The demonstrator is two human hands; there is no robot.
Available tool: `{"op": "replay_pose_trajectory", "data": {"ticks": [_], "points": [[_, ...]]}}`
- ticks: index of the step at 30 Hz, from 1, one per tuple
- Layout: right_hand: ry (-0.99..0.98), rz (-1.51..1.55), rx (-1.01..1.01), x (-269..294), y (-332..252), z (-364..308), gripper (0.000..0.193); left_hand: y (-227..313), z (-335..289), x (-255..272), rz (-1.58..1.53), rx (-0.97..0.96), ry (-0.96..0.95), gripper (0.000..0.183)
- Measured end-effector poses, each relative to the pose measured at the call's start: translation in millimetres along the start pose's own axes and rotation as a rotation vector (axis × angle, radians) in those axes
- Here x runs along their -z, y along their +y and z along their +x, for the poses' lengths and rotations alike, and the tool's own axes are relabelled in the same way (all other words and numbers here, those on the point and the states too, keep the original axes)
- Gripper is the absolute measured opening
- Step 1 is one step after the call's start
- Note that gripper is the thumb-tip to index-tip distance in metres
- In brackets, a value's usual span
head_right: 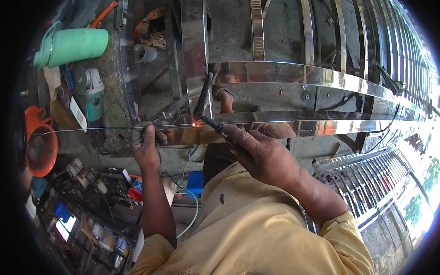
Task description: The person welds components of a metal gate using an arc welder with an electrode holder and a welding rod.
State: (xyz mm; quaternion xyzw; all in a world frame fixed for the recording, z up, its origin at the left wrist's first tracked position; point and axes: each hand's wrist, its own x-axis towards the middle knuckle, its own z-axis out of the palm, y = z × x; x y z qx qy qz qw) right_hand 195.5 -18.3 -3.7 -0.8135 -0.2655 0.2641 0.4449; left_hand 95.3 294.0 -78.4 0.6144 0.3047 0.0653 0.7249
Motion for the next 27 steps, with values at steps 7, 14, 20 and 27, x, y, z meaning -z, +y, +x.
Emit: {"op": "replay_pose_trajectory", "data": {"ticks": [7, 14, 20, 27], "points": [[-0.04, 0.019, -0.089, 3, -7, -3, 0.062, 5, -1, -6, 0.048, 0.014, -0.019, 0.015], [0.016, 0.019, -0.123, 8, -10, -11, 0.062, 2, -2, -1, -0.02, 0.052, -0.006, 0.012], [0.02, 0.06, -0.274, 18, -17, -33, 0.067, -2, -9, -18, 0.022, 0.09, -0.071, 0.011], [0.068, 0.039, -0.272, 20, -19, -46, 0.067, 2, -6, -27, 0.027, 0.133, -0.115, 0.011]]}}
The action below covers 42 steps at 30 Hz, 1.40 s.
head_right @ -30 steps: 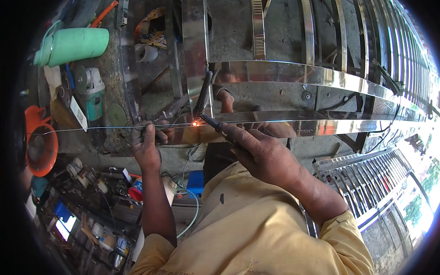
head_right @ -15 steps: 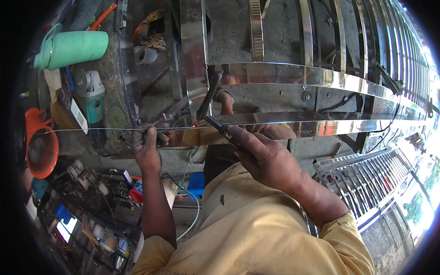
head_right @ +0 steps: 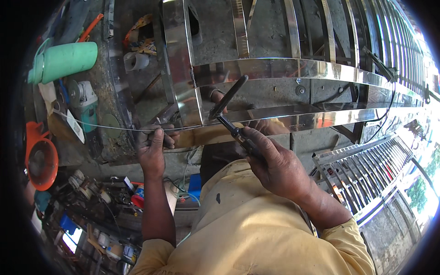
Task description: The person welds components of a metal gate using an arc welder with an electrode holder and a welding rod.
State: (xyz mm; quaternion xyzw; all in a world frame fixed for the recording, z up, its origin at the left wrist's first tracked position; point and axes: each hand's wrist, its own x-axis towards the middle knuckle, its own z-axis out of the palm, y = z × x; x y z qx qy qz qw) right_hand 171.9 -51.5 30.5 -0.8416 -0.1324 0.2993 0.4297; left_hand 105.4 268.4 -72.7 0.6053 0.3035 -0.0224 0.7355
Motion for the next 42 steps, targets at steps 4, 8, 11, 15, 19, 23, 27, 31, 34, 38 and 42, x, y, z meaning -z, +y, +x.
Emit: {"op": "replay_pose_trajectory", "data": {"ticks": [4, 8, 11, 15, 19, 23, 27, 31, 34, 38, 42], "points": [[-0.012, 0.025, -0.006, -2, 2, 2, 0.067, 1, 3, 6, 0.002, -0.002, -0.059, 0.009], [-0.104, 0.034, -0.075, 2, -6, 4, 0.065, 2, 4, 7, -0.019, -0.003, -0.08, 0.009], [-0.082, 0.04, -0.014, -3, -3, 7, 0.063, 2, 3, 5, -0.031, -0.016, -0.097, 0.009], [-0.095, 0.006, -0.016, -5, -5, 11, 0.062, -2, 1, 6, -0.018, -0.02, -0.082, 0.011], [-0.108, 0.018, -0.036, -8, -3, 12, 0.062, -3, 2, 7, -0.024, -0.013, -0.1, 0.011], [-0.104, 0.002, 0.015, -10, -1, 14, 0.063, -2, 1, 8, -0.024, -0.012, -0.1, 0.011], [-0.12, -0.012, -0.011, -10, -4, 15, 0.062, -4, 2, 8, -0.036, -0.024, -0.102, 0.011], [-0.109, -0.035, 0.014, -9, -3, 17, 0.061, -5, 2, 9, -0.04, -0.008, -0.095, 0.011], [-0.135, -0.045, 0.002, -6, -6, 18, 0.06, -4, 2, 8, -0.031, -0.024, -0.096, 0.011], [-0.128, -0.022, 0.027, -5, -6, 21, 0.059, -5, 2, 8, -0.037, -0.04, -0.1, 0.01], [-0.125, 0.001, 0.033, -5, -4, 21, 0.059, -4, 2, 7, -0.04, -0.028, -0.106, 0.01]]}}
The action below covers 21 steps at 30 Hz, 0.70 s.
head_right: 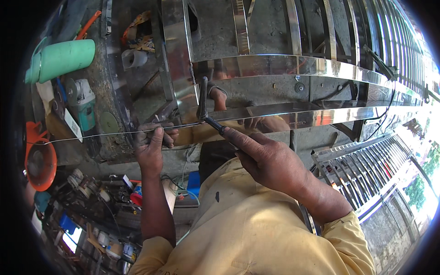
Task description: The person welds components of a metal gate using an arc welder with an electrode holder and a welding rod.
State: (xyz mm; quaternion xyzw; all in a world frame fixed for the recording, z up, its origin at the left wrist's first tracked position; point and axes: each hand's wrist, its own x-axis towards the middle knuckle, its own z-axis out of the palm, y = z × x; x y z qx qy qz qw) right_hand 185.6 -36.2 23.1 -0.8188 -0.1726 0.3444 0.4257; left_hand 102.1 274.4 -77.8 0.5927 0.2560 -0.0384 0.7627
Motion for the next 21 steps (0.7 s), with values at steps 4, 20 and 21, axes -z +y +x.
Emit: {"op": "replay_pose_trajectory", "data": {"ticks": [4, 20, 21], "points": [[-0.02, -0.018, -0.006, 3.5, -3.6, 1.3, 0.058, 0.0, 0.1, 0.4, -0.013, 0.013, 0.01, 0.011], [-0.005, -0.002, 0.0, 2.5, 0.4, 0.5, 0.058, -1.0, 0.3, 0.8, 0.005, 0.006, 0.014, 0.01], [-0.005, -0.003, 0.001, 2.4, -0.6, 0.6, 0.058, -1.1, 0.5, 1.5, 0.006, 0.007, 0.009, 0.009]]}}
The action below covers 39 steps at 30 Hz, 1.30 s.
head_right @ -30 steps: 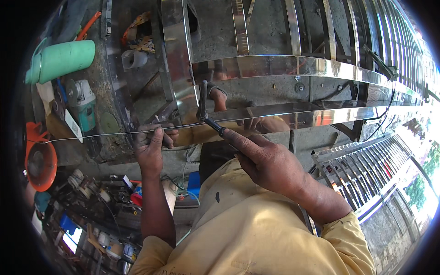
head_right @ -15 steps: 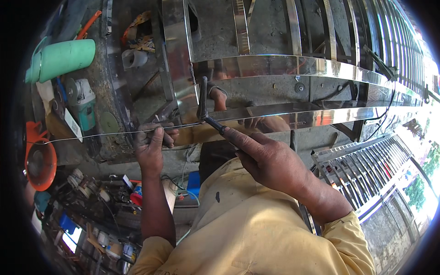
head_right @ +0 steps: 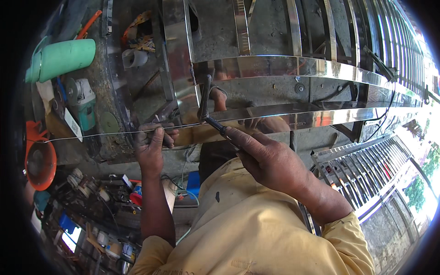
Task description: The person welds components of a metal gate using an arc welder with an electrode holder and a welding rod.
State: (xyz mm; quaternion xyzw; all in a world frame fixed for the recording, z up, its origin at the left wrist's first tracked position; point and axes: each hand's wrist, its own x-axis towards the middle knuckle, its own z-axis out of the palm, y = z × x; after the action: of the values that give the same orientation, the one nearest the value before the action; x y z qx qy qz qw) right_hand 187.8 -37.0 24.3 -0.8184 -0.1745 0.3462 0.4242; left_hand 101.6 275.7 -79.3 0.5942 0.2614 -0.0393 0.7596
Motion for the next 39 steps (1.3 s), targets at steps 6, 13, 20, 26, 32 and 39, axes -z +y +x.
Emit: {"op": "replay_pose_trajectory", "data": {"ticks": [6, 13, 20, 26, 32, 39], "points": [[-0.032, -0.023, -0.041, 2, -3, 1, 0.058, -1, -1, 0, -0.004, 0.007, 0.0, 0.01], [-0.009, -0.013, 0.005, 3, -2, 4, 0.056, 2, -1, -5, 0.008, 0.0, 0.021, 0.011], [-0.026, 0.002, 0.008, 5, -2, 6, 0.055, 4, -1, -6, 0.008, 0.013, 0.034, 0.01], [-0.012, -0.017, 0.04, 5, 0, 6, 0.054, 5, 0, -7, 0.012, -0.008, 0.017, 0.009], [-0.068, 0.005, -0.067, 8, -5, 3, 0.054, 2, -2, -4, 0.057, -0.014, 0.028, 0.01], [0.013, -0.005, 0.03, 5, 0, 4, 0.055, 5, -1, -7, 0.011, 0.0, 0.025, 0.011]]}}
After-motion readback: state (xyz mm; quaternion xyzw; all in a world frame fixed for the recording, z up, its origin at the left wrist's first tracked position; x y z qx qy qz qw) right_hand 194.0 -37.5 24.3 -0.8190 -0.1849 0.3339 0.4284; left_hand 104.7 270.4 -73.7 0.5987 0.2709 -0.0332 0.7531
